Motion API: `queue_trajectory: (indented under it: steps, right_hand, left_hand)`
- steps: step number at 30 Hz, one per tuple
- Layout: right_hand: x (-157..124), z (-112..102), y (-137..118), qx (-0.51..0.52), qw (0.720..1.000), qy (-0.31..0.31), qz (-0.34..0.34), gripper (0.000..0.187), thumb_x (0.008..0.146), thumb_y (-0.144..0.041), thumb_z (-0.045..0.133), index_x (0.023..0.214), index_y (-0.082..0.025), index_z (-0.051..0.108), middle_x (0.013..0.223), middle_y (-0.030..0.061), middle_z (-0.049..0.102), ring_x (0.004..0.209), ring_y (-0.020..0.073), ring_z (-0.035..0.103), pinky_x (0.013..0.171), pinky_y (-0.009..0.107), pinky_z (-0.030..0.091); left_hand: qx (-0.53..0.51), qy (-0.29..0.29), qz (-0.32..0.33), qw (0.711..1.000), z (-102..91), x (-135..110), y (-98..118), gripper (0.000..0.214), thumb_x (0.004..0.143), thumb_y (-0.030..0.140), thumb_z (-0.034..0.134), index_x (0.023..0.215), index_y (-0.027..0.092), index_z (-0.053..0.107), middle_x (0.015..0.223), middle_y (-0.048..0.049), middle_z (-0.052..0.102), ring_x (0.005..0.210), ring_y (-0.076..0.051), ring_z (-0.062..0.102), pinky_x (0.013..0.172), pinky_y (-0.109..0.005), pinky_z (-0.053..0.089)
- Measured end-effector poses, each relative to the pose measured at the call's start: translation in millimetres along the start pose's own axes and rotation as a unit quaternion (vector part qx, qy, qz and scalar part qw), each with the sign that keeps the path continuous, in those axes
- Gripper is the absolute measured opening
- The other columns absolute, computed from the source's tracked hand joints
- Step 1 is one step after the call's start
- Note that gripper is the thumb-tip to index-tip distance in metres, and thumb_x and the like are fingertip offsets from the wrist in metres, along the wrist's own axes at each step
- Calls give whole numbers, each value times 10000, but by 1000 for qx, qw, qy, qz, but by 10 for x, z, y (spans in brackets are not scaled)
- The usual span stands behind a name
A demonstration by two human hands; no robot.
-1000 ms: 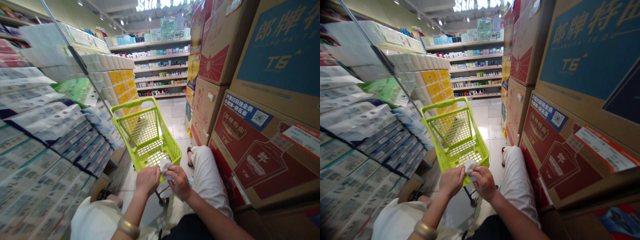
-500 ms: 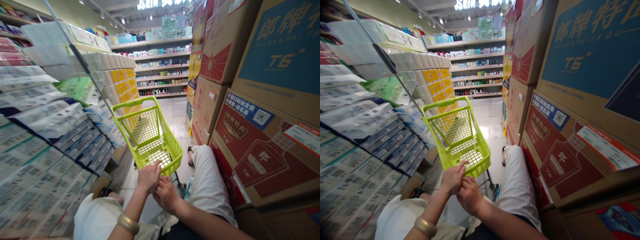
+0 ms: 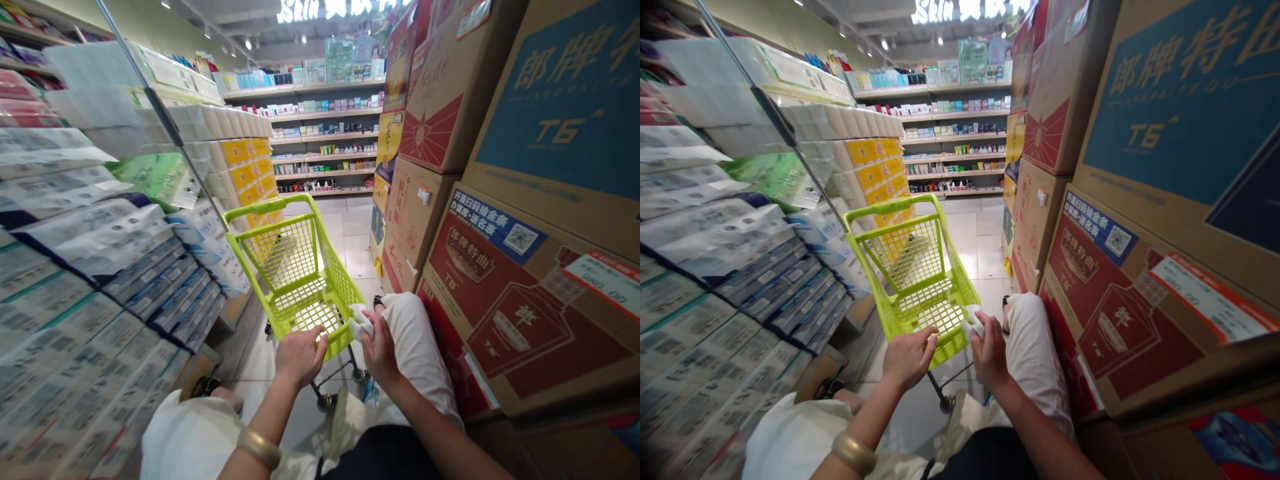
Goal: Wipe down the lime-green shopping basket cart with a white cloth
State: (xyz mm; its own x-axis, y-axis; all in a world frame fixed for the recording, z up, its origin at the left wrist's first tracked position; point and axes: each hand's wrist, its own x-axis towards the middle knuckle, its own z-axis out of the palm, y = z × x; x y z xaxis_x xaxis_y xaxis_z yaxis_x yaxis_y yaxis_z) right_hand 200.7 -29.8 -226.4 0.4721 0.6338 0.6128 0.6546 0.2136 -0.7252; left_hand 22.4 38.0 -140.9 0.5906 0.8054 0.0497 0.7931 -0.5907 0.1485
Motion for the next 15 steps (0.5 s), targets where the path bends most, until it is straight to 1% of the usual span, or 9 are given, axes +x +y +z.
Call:
queue_trajectory:
  steps: [3,6,8,10,12,13,15]
  right_hand:
    - [186,161,42,-47,998,11,-30,437,881,-184,472,1314,-193,535,1184,130,548,1139,267,547,994,459,472]
    - [526,326,153,-48,998,21,-37,440,886,-172,434,1310,-171,552,1292,145,532,1232,260,517,1049,453,450]
    - [782,404,237,-19,999,0,-26,422,899,-176,395,1278,-160,580,1261,139,589,1202,242,553,1040,438,466]
    - [981,450,287,14,1000,-12,-3,407,913,-200,376,1246,-151,605,1235,139,627,1172,237,581,1032,440,475]
    - [1062,462,287,39,999,-6,12,393,927,-220,371,1218,-152,626,1235,138,638,1168,235,589,1033,443,473]
    - [1051,456,270,45,999,-1,12,385,932,-225,374,1207,-157,634,1233,135,641,1167,232,590,1035,440,471]
    - [939,418,214,38,999,9,-1,356,935,-239,406,1189,-167,646,1212,129,645,1156,233,592,1035,436,470]
  left_hand:
    - [16,-6,28,999,-8,-10,19,443,967,430,293,956,238,692,887,-72,738,841,-220,657,721,-324,398]
    - [41,-16,46,998,-19,-31,20,452,961,454,312,833,226,680,835,-72,717,805,-218,650,706,-322,395]
    - [50,-18,48,997,-21,-44,15,439,960,456,322,830,226,672,829,-69,710,799,-217,648,705,-321,397]
    - [54,-19,48,997,-20,-53,11,430,961,453,326,834,225,668,829,-68,706,803,-219,649,708,-324,400]
    - [54,-19,49,997,-18,-60,9,424,961,450,327,839,225,665,831,-67,705,805,-225,650,711,-331,404]
    - [54,-19,50,997,-17,-64,10,421,960,449,328,842,225,664,832,-68,705,806,-228,650,712,-335,406]
    - [54,-18,50,997,-21,-75,12,413,958,447,333,845,224,662,835,-71,706,809,-231,650,716,-339,409]
